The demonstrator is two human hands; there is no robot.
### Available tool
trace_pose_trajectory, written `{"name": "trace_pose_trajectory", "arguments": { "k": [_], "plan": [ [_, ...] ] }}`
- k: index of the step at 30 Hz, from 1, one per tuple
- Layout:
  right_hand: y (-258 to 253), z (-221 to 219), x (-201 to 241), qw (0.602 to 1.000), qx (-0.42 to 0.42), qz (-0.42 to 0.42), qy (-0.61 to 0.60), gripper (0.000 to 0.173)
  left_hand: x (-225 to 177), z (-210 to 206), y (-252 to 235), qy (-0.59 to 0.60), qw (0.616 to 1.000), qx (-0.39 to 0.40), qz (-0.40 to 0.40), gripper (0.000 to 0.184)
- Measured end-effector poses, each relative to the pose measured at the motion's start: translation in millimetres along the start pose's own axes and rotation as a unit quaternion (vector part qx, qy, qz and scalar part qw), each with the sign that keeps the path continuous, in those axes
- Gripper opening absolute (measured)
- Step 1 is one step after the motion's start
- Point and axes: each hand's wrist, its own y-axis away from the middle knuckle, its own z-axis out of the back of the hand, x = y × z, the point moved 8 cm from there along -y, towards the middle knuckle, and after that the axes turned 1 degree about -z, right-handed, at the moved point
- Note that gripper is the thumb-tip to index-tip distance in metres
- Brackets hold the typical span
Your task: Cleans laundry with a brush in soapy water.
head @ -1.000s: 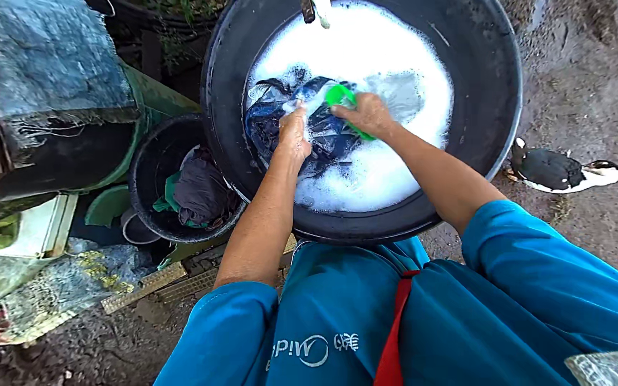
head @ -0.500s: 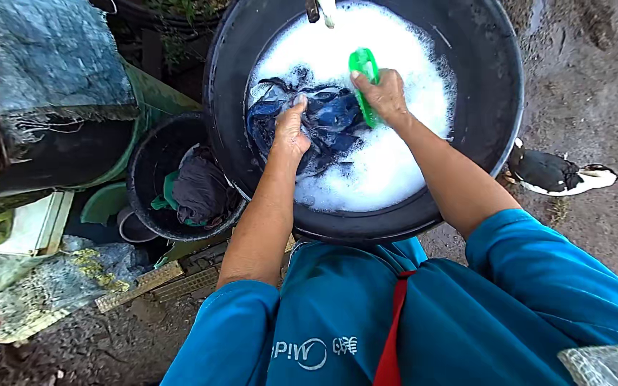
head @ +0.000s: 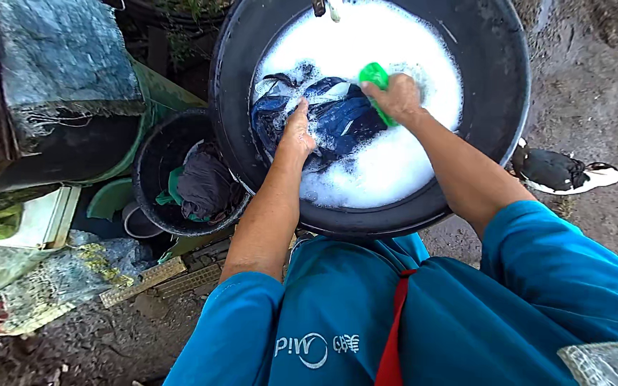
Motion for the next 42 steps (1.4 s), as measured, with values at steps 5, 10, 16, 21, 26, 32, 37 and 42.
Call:
{"name": "trace_pose_trajectory", "arguments": {
  "k": [5,10,16,21,26,32,37,42],
  "plan": [
    [13.9,-64.6,30.6,0.986,0.094,0.128,0.048,0.068,2.7,-2.8,-5.6,0.027,0.999,0.032,-0.006,0.056],
    [-14.1,-23.5,-32.2,0.995,0.058,-0.017,0.08,0.071,-5.8,-18.7,4.5,-0.231,0.961,0.132,-0.077,0.07],
    [-21.5,-11.0,-39.5,0.99,0.099,-0.084,-0.052,0.066,-23.3,-16.6,7.4,-0.153,0.97,0.141,-0.129,0.058],
    [-1.3,4.2,13.1,0.985,0.056,0.027,-0.162,0.048,-13.7,-6.9,-11.3,0.065,0.993,0.078,-0.058,0.032],
    [25.9,-66.3,64.5,0.979,0.099,0.175,0.02,0.064,1.2,1.2,-15.4,0.063,0.998,0.014,-0.02,0.043],
    [-13.4,0.1,-46.5,0.989,0.042,-0.067,0.122,0.069,1.5,3.1,-13.0,0.051,0.999,0.003,-0.01,0.058],
    [12.1,-3.5,28.2,0.997,0.033,0.049,0.051,0.066,2.1,1.8,-13.5,0.057,0.998,0.011,-0.001,0.058],
    [14.6,-61.6,37.8,0.979,0.109,0.135,0.111,0.068,3.5,6.4,-14.8,0.028,0.999,-0.005,-0.019,0.053]
  ]
}}
